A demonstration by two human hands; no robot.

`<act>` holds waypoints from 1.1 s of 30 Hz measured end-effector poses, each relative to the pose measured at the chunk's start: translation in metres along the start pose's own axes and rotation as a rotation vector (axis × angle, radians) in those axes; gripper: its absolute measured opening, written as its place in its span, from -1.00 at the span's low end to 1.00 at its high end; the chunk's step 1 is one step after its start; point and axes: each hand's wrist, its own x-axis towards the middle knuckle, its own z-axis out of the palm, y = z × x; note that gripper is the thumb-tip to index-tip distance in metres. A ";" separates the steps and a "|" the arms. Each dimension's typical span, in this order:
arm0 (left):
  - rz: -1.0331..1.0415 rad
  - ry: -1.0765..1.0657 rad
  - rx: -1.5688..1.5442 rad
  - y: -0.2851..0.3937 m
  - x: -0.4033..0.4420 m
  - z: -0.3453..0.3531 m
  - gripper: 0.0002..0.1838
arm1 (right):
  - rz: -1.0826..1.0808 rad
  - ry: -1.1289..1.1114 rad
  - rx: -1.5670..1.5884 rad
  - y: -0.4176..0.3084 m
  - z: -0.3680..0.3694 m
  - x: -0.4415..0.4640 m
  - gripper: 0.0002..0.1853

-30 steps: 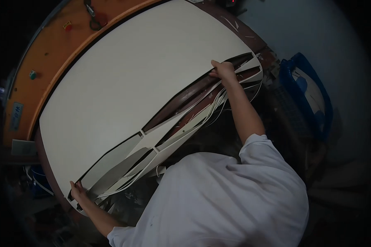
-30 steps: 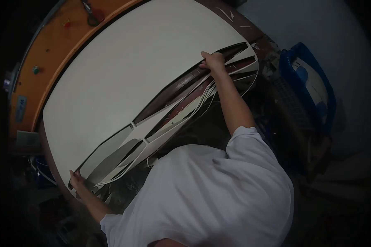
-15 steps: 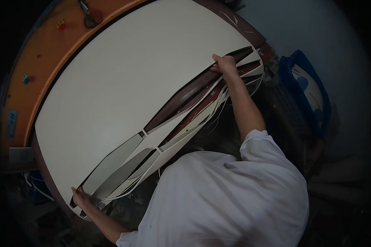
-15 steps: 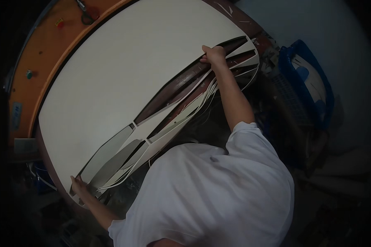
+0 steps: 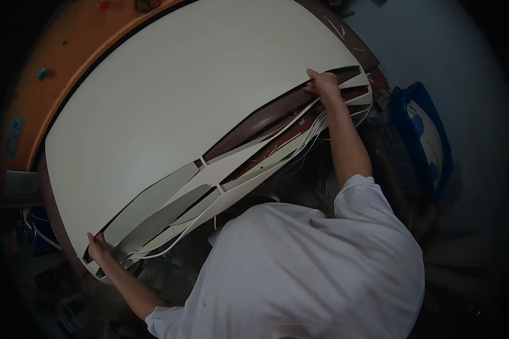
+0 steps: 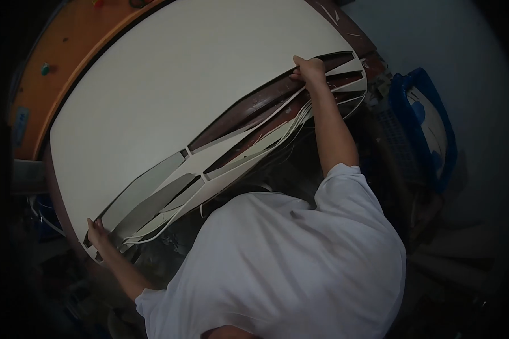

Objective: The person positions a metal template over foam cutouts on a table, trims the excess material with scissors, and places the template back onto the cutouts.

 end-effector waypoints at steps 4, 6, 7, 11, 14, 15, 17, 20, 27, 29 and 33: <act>-0.042 -0.077 -0.051 0.003 -0.015 0.011 -0.65 | 0.023 -0.012 -0.039 0.006 -0.005 0.010 -0.67; 0.027 0.029 0.003 0.013 -0.060 0.038 -0.72 | 0.042 0.019 -0.124 0.002 -0.002 -0.002 -0.65; 0.028 0.023 -0.036 0.017 -0.076 0.047 -0.74 | 0.021 0.031 -0.101 0.010 -0.005 0.011 -0.64; 0.065 0.046 -0.023 0.026 -0.107 0.071 -0.65 | 0.035 0.009 -0.093 0.024 -0.011 0.044 -0.60; 0.039 0.111 0.012 0.032 -0.115 0.076 -0.64 | 0.085 0.008 -0.116 0.024 -0.017 0.048 -0.54; 0.026 0.134 0.038 0.033 -0.116 0.078 -0.64 | 0.097 -0.088 -0.037 0.042 -0.035 0.086 -0.55; 0.035 0.126 0.008 0.034 -0.117 0.080 -0.67 | 0.091 -0.009 -0.061 0.049 -0.044 0.102 -0.55; 0.050 0.112 -0.021 0.035 -0.118 0.081 -0.68 | 0.099 0.001 -0.078 0.022 -0.022 0.049 -0.54; 0.064 0.141 0.000 0.041 -0.125 0.088 -0.70 | 0.042 -0.093 0.015 0.039 -0.030 0.074 -0.57; 0.064 0.136 -0.015 0.041 -0.128 0.089 -0.70 | 0.034 -0.076 0.027 0.040 -0.028 0.079 -0.58; 0.050 0.163 0.011 0.039 -0.120 0.085 -0.69 | 0.019 -0.143 0.084 0.048 -0.031 0.088 -0.58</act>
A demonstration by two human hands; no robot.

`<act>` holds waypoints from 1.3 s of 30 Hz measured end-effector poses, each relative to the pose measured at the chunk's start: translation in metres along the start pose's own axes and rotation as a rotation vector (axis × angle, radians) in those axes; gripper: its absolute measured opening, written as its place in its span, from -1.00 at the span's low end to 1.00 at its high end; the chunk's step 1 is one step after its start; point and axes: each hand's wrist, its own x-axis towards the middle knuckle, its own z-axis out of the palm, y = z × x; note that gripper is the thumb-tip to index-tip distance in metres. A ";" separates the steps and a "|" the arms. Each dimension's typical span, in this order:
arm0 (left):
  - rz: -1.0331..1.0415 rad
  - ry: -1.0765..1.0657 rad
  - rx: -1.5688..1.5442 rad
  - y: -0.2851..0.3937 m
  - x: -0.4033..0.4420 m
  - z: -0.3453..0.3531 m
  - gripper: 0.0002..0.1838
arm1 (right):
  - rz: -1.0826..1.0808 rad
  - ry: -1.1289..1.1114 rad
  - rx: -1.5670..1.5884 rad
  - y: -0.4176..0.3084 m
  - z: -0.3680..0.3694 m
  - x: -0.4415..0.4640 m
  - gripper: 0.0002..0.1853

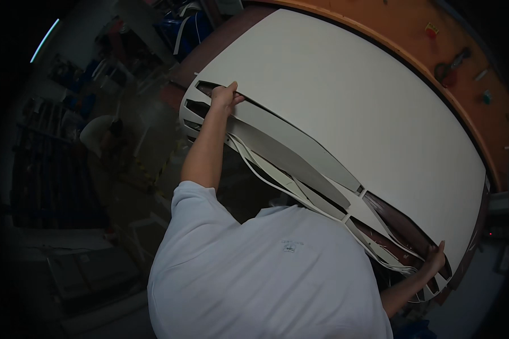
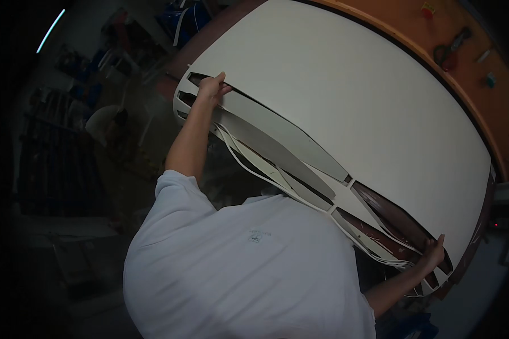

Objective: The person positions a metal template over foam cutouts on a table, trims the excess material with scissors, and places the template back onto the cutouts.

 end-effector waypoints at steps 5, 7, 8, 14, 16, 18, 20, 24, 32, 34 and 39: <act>-0.014 0.005 0.007 0.003 -0.007 0.003 -0.72 | -0.012 0.087 -0.040 -0.009 0.013 -0.024 -0.60; -0.007 0.024 0.029 -0.001 0.000 0.001 -0.72 | -0.003 0.069 -0.054 -0.006 0.011 -0.022 -0.62; -0.001 0.041 0.062 0.003 -0.007 0.003 -0.72 | 0.010 0.065 -0.056 -0.007 0.013 -0.022 -0.64; -0.033 -0.001 0.147 -0.008 0.016 -0.005 -0.69 | 0.054 0.102 -0.122 -0.019 0.022 -0.038 -0.65; -0.021 -0.039 0.136 -0.008 0.017 -0.009 -0.68 | 0.073 0.096 -0.118 -0.017 0.020 -0.031 -0.66; -0.033 -0.094 0.107 -0.016 0.029 -0.015 -0.70 | 0.034 0.119 -0.136 -0.021 0.026 -0.042 -0.67; -0.025 -0.077 0.099 -0.017 0.032 -0.015 -0.72 | 0.004 0.070 -0.138 -0.013 0.018 -0.031 -0.62; -0.017 -0.091 0.110 -0.018 0.039 -0.019 -0.75 | 0.015 0.096 -0.288 -0.018 0.020 -0.037 -0.53; -0.088 -0.037 -0.138 0.008 -0.003 0.005 -0.65 | -0.402 -0.017 -1.223 -0.103 0.065 -0.111 -0.49; -0.017 0.152 0.165 0.015 -0.015 0.011 -0.53 | -0.607 -0.118 -1.029 -0.119 0.095 -0.119 -0.55; 0.600 0.307 0.538 -0.013 -0.125 0.026 -0.30 | -0.894 -0.356 -0.638 -0.161 0.231 -0.094 -0.64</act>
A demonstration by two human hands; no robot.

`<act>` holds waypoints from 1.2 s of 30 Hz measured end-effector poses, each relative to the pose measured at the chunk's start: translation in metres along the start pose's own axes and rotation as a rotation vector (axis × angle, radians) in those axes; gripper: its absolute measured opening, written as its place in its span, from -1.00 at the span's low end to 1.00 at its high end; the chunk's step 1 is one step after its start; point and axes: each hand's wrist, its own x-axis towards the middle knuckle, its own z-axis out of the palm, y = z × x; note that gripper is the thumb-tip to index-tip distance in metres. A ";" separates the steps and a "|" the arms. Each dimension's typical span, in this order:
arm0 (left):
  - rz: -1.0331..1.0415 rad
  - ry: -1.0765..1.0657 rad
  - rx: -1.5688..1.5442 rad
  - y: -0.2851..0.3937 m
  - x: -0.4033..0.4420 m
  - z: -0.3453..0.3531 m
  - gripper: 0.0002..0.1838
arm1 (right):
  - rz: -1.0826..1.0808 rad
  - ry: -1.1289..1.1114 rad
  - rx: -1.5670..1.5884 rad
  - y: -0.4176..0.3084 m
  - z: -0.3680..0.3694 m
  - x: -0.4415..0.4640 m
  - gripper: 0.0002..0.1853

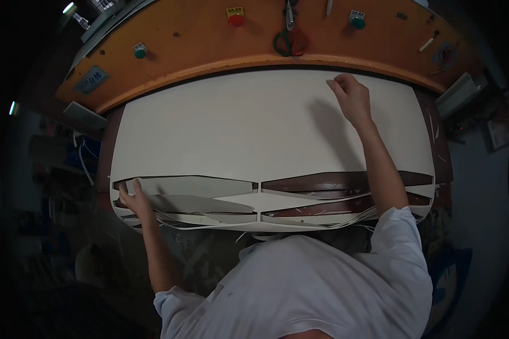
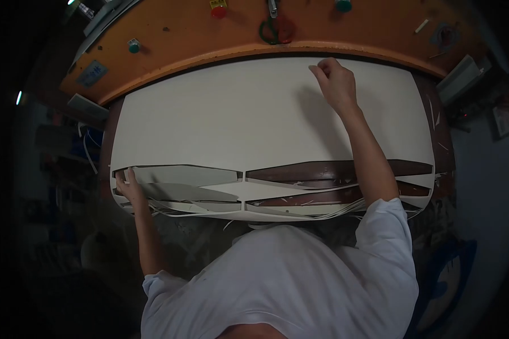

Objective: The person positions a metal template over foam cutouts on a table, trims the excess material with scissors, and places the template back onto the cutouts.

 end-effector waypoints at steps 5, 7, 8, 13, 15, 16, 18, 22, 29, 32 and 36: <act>0.274 0.011 0.238 0.007 -0.157 -0.047 -0.40 | -0.146 0.105 -0.084 -0.007 0.100 0.103 -0.39; 0.129 -0.054 0.282 0.006 -0.223 -0.071 -0.42 | -0.026 0.004 -0.091 -0.038 0.103 0.108 -0.28; 0.078 -0.078 0.336 -0.003 -0.256 -0.083 -0.41 | -0.018 -0.015 -0.107 -0.042 0.113 0.114 -0.31; -0.234 -0.043 0.369 -0.047 -0.386 -0.117 -0.44 | -0.045 0.056 -0.194 -0.036 0.141 0.111 -0.41; -0.270 -0.025 0.376 -0.053 -0.416 -0.115 -0.46 | -0.025 0.086 -0.206 -0.036 0.142 0.111 -0.44; -0.262 -0.010 0.371 -0.055 -0.427 -0.113 -0.47 | -0.015 0.092 -0.216 -0.032 0.140 0.113 -0.46; -0.309 -0.014 0.298 -0.049 -0.446 -0.115 -0.49 | -0.068 0.152 -0.268 -0.010 0.151 0.133 -0.31; -0.401 -0.040 0.110 -0.035 -0.471 -0.115 -0.52 | -0.074 0.169 -0.316 0.001 0.151 0.142 -0.33; -0.371 -0.160 0.005 -0.015 -0.536 -0.128 -0.62 | -0.111 -0.465 0.148 0.028 0.060 0.067 -0.57; -0.295 -0.256 -0.012 -0.019 -0.559 -0.123 -0.63 | -0.135 -0.515 0.332 0.050 -0.011 -0.001 -0.59; -0.213 -0.395 -0.022 0.004 -0.575 -0.107 -0.65 | -0.120 -0.509 0.413 0.110 -0.112 -0.085 -0.60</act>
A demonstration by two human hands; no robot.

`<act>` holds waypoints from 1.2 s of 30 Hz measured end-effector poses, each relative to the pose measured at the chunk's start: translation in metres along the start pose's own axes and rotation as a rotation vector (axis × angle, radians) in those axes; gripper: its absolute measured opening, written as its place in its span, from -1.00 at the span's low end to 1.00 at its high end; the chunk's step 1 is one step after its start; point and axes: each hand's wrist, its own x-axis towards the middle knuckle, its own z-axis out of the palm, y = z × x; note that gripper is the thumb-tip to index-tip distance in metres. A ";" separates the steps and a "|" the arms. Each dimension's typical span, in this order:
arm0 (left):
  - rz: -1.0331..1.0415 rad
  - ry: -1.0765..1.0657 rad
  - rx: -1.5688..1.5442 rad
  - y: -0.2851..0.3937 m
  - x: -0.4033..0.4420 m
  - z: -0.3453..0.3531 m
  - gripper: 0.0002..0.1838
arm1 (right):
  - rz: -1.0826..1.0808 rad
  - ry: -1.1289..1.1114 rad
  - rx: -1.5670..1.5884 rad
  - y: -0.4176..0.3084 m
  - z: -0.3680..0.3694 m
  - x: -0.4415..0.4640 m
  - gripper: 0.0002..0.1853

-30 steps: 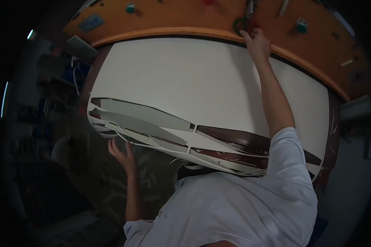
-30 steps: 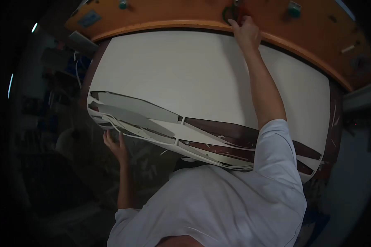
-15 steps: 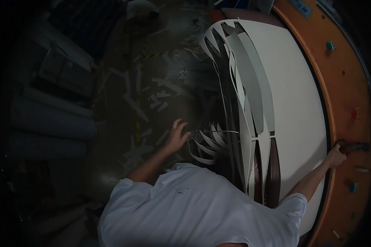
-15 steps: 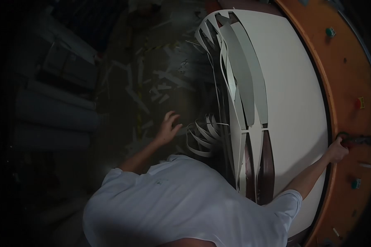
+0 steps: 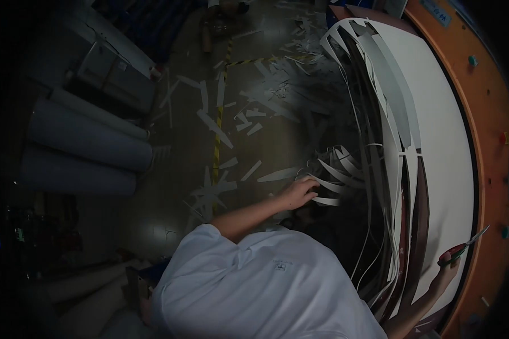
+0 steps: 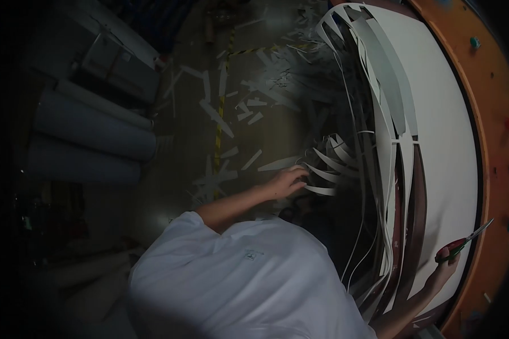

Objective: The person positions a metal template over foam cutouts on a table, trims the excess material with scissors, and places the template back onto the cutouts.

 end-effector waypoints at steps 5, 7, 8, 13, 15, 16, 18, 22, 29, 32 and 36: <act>0.301 -0.123 0.030 0.069 -0.005 0.042 -0.66 | 0.028 0.093 0.042 0.019 -0.066 -0.122 -0.60; 0.442 -0.186 0.059 0.101 -0.012 0.053 -0.67 | 0.026 0.137 0.058 0.027 -0.087 -0.152 -0.59; 0.502 -0.190 0.058 0.112 -0.015 0.063 -0.69 | 0.022 0.156 0.068 0.029 -0.097 -0.163 -0.59; 0.652 -0.232 0.042 0.159 -0.031 0.098 -0.70 | -0.005 0.201 0.061 0.048 -0.134 -0.187 -0.55; 0.698 -0.232 0.047 0.180 -0.038 0.114 -0.70 | -0.019 0.220 0.052 0.057 -0.153 -0.188 -0.53; 0.731 -0.220 0.046 0.191 -0.039 0.125 -0.70 | -0.020 0.223 0.039 0.058 -0.161 -0.192 -0.52; 0.796 -0.206 0.022 0.219 -0.040 0.155 -0.69 | 0.014 0.208 -0.016 0.042 -0.175 -0.199 -0.41; 0.931 -0.230 -0.063 0.278 -0.044 0.229 -0.68 | -0.022 0.104 0.049 0.062 -0.234 -0.204 -0.27; 0.942 -0.419 0.092 0.323 -0.065 0.316 -0.42 | 0.080 0.029 0.263 0.142 -0.303 -0.214 -0.24; 0.954 -0.412 0.165 0.324 -0.071 0.331 -0.30 | 0.132 -0.014 0.319 0.151 -0.309 -0.212 -0.23; 0.896 -0.406 0.205 0.333 -0.075 0.337 -0.26 | 0.153 -0.067 0.262 0.163 -0.313 -0.199 -0.23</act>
